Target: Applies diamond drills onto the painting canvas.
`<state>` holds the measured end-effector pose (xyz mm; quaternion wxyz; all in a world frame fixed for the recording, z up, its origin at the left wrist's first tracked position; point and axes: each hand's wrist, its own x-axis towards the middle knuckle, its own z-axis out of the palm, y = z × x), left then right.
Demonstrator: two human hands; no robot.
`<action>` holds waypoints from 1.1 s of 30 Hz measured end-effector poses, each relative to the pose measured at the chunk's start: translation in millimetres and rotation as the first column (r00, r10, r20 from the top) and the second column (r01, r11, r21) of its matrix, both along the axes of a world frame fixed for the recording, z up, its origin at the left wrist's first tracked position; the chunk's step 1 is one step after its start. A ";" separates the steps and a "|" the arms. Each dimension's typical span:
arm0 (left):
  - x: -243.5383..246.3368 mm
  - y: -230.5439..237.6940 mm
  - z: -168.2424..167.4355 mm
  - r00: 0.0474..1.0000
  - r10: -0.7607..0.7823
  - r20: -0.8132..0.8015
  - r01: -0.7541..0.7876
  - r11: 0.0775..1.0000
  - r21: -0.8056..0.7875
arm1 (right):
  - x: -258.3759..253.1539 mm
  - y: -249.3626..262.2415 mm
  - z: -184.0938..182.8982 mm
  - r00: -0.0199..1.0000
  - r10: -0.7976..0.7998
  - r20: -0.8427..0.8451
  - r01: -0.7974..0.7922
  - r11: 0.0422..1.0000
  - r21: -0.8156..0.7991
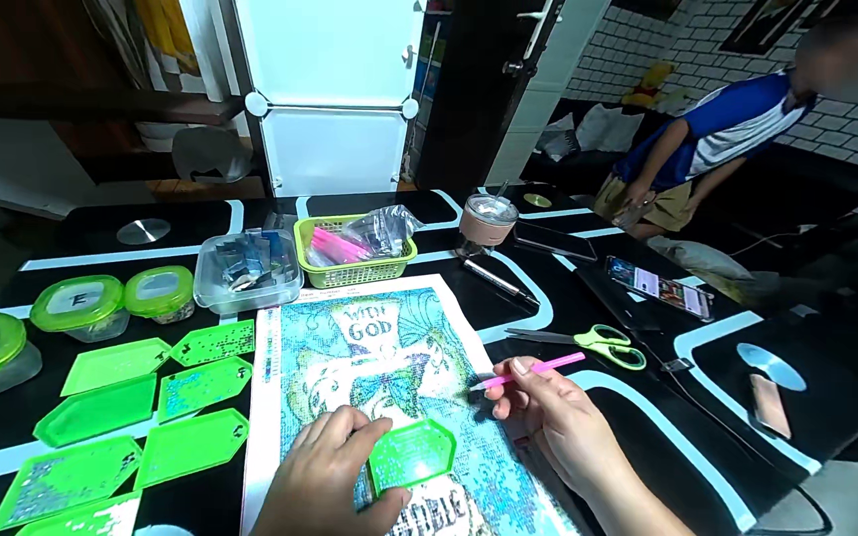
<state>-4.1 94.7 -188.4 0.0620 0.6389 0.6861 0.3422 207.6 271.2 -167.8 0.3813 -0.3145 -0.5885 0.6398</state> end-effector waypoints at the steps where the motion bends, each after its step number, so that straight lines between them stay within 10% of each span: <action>1: 0.7 0.1 -1.3 1.000 -0.003 -0.024 0.003 1.000 -0.008 | -3.7 -5.4 -1.2 0.999 0.039 0.000 -0.039 0.993 0.109; 9: 1.9 0.8 -3.0 0.997 -0.015 -0.082 0.013 1.000 -0.028 | -36.6 -28.3 -15.6 0.948 0.184 0.260 -0.313 0.697 0.646; 26: 2.0 3.6 -12.7 0.990 0.018 -0.138 -0.011 0.998 0.056 | -41.2 -28.8 -24.6 0.940 0.216 0.265 -0.338 0.703 0.626; 33: 1.4 1.3 -3.1 0.998 -0.024 -0.049 0.022 0.998 -0.051 | -30.0 -15.0 -3.0 0.983 0.176 0.048 -0.182 0.947 0.263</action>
